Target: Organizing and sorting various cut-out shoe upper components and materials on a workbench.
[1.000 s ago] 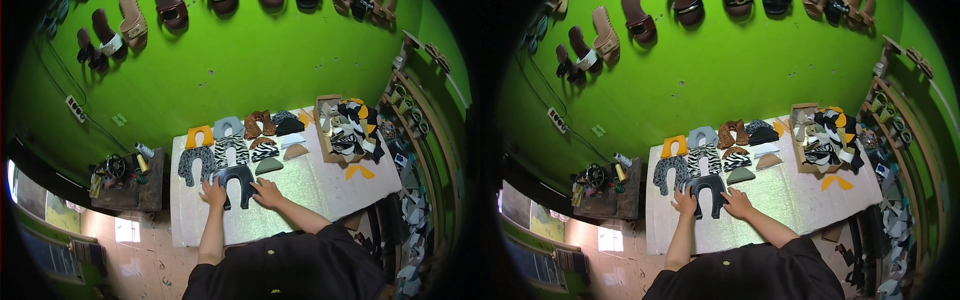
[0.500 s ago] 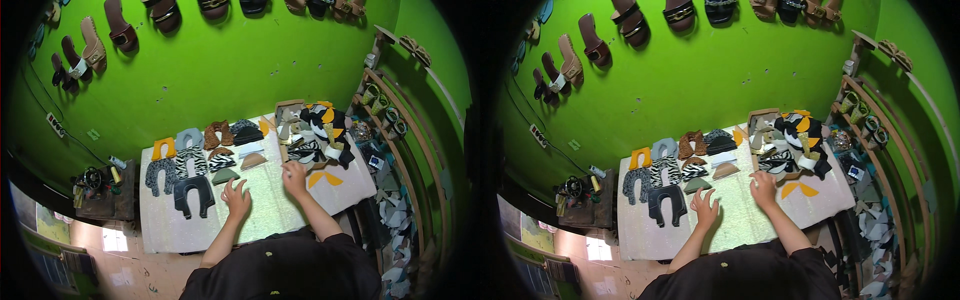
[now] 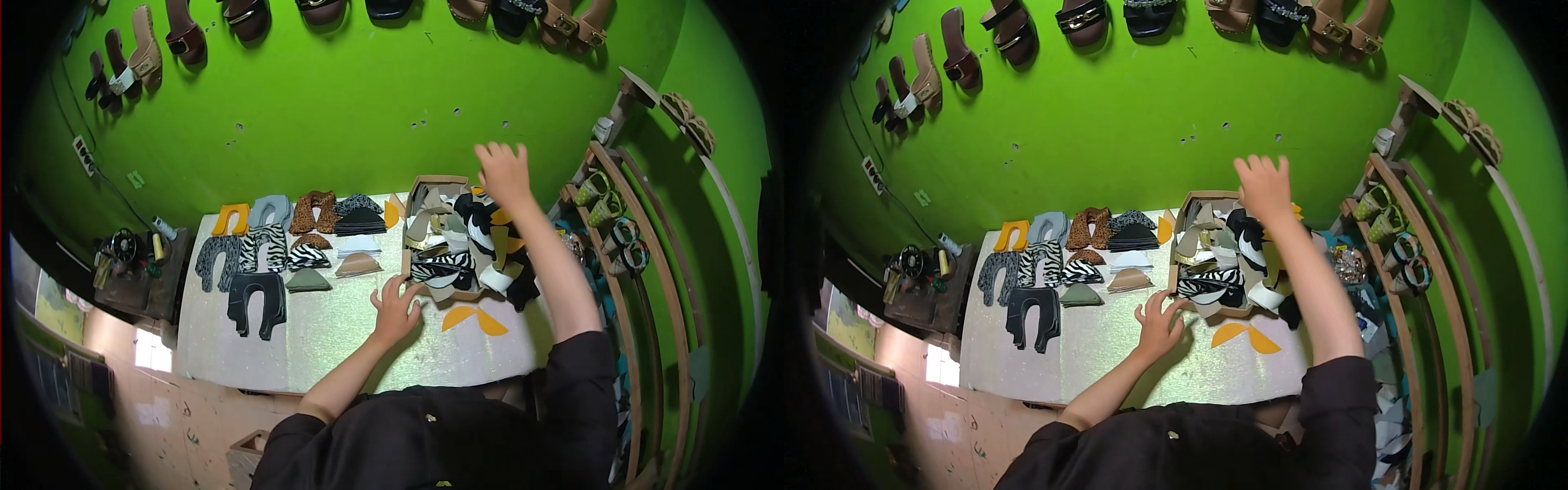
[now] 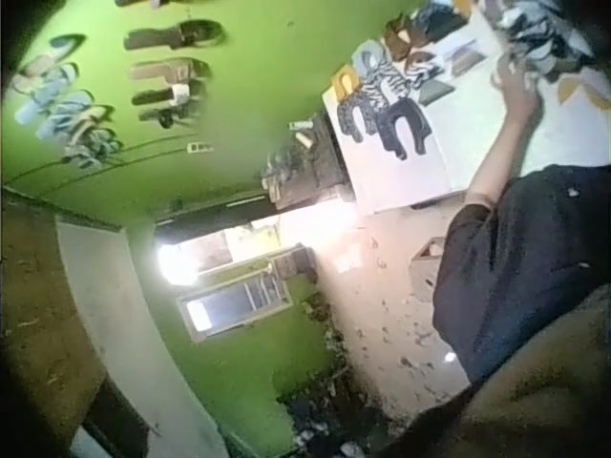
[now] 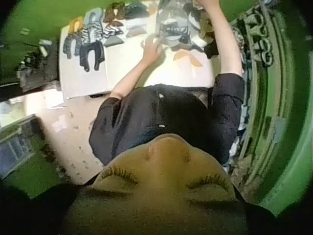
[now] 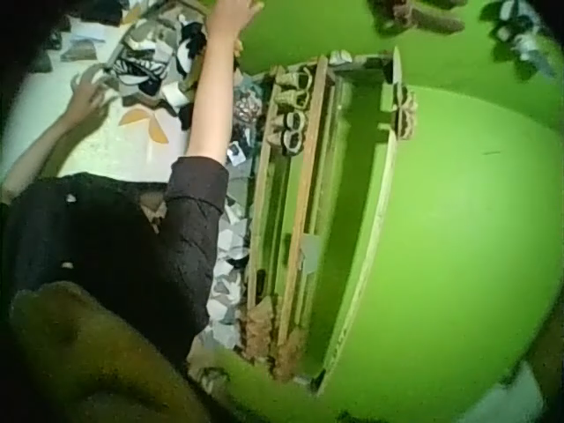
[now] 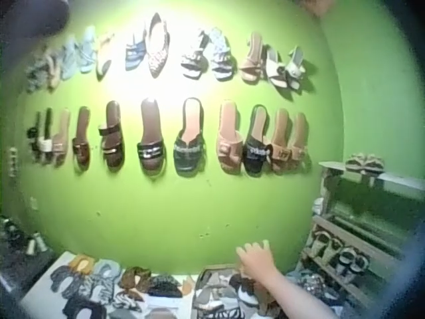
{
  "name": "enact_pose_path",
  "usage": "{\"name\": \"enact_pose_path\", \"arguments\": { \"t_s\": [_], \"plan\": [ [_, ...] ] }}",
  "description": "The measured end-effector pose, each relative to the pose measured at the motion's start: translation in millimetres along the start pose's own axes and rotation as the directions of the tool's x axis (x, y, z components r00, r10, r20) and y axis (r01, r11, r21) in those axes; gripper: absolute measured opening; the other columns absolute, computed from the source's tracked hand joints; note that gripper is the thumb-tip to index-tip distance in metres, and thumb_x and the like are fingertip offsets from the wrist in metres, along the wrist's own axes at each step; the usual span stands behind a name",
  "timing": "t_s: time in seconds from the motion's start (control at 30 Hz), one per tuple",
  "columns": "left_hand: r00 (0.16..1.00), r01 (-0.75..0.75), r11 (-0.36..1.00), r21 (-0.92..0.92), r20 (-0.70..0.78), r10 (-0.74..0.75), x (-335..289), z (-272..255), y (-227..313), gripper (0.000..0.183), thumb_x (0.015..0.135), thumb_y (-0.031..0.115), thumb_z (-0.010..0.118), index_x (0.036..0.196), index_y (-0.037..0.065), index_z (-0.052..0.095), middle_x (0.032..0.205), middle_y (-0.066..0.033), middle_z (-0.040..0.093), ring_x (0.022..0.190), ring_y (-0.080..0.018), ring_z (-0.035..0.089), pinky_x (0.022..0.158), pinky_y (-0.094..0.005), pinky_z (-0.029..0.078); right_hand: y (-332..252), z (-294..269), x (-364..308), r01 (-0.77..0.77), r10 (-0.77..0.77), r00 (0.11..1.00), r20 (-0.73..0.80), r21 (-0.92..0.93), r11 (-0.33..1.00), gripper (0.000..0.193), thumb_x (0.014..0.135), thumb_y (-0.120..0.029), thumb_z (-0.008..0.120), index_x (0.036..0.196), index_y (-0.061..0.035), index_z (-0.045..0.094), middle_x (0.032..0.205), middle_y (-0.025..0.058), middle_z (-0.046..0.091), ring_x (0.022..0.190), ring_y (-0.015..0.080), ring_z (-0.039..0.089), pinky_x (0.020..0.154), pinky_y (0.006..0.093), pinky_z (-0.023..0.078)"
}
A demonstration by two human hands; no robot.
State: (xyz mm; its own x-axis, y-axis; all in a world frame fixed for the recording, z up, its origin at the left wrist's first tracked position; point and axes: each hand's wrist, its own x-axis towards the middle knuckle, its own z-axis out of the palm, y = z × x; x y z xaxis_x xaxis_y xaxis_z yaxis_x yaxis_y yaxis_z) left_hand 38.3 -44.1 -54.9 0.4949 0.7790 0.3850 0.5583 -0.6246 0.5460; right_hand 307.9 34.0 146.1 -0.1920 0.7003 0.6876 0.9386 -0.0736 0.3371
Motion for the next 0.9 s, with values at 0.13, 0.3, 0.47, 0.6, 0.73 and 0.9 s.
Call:
{"name": "enact_pose_path", "arguments": {
  "t_s": [0.13,0.3,0.47,0.6,0.73,0.9],
  "plan": [
    [1.000,-0.012,1.000,0.015,-0.009,0.012,12.6,13.6,12.0,0.043,0.078,0.018,0.057,0.120,0.021,0.051,0.129,-0.0112,0.039,0.126,-0.0269,0.032,0.095,-0.0589,0.017,50.3,19.0,46.0,-0.502,0.774,0.571,0.273,0.863,0.066,0.013,0.077,-0.015,0.060,0.090,-0.0144,0.057,0.084,0.0023,0.058,0.077,0.0180,0.056,0.075,0.0385,0.039],
    [0.999,0.046,0.996,0.078,-0.031,-0.044,11.3,20.6,4.2,0.040,0.081,0.020,0.058,0.120,0.021,0.052,0.128,-0.0094,0.040,0.124,-0.0260,0.034,0.095,-0.0587,0.018,-28.5,44.7,-11.7,-0.237,0.422,0.707,0.568,0.752,-0.615,0.005,0.081,-0.013,0.056,0.083,-0.0092,0.053,0.078,0.0022,0.055,0.068,0.0122,0.052,0.061,0.0239,0.041],
    [0.994,0.089,0.992,0.084,-0.072,-0.083,17.2,17.5,1.0,0.038,0.082,0.024,0.060,0.118,0.020,0.053,0.127,-0.0093,0.041,0.124,-0.0266,0.034,0.094,-0.0587,0.018,-95.5,58.1,-124.3,-0.499,0.129,0.862,0.490,0.780,0.377,0.033,0.071,-0.013,0.063,0.104,-0.0108,0.060,0.088,0.0040,0.060,0.089,0.0164,0.057,0.084,0.0355,0.037],
    [0.993,0.103,0.994,0.027,-0.065,-0.101,18.8,10.6,6.3,0.038,0.081,0.027,0.062,0.117,0.019,0.054,0.127,-0.0099,0.041,0.124,-0.0276,0.033,0.095,-0.0576,0.018,-102.0,35.8,-158.6,-0.460,0.174,0.836,0.520,0.494,0.738,0.029,0.072,-0.017,0.060,0.100,-0.0140,0.065,0.097,0.0051,0.061,0.100,0.0227,0.054,0.096,0.0553,0.022],
    [0.987,0.130,0.991,-0.030,-0.097,-0.132,17.8,4.6,16.4,0.038,0.079,0.028,0.063,0.115,0.017,0.056,0.126,-0.0107,0.041,0.123,-0.0283,0.032,0.097,-0.0531,0.016,-97.4,50.7,-179.3,-0.509,0.170,0.714,0.679,0.338,0.792,0.028,0.077,-0.016,0.056,0.103,-0.0145,0.065,0.111,0.0043,0.058,0.104,0.0227,0.051,0.095,0.0613,0.021],
    [0.979,0.116,0.988,-0.103,-0.155,-0.131,14.5,-3.8,21.8,0.036,0.079,0.024,0.062,0.113,0.015,0.057,0.125,-0.0133,0.041,0.120,-0.0306,0.034,0.098,-0.0453,0.020,-107.0,59.1,-191.8,-0.505,0.298,0.801,0.518,0.318,0.802,0.024,0.076,-0.019,0.058,0.098,-0.0138,0.067,0.111,0.0054,0.058,0.105,0.0239,0.050,0.097,0.0619,0.019]
  ]
}}
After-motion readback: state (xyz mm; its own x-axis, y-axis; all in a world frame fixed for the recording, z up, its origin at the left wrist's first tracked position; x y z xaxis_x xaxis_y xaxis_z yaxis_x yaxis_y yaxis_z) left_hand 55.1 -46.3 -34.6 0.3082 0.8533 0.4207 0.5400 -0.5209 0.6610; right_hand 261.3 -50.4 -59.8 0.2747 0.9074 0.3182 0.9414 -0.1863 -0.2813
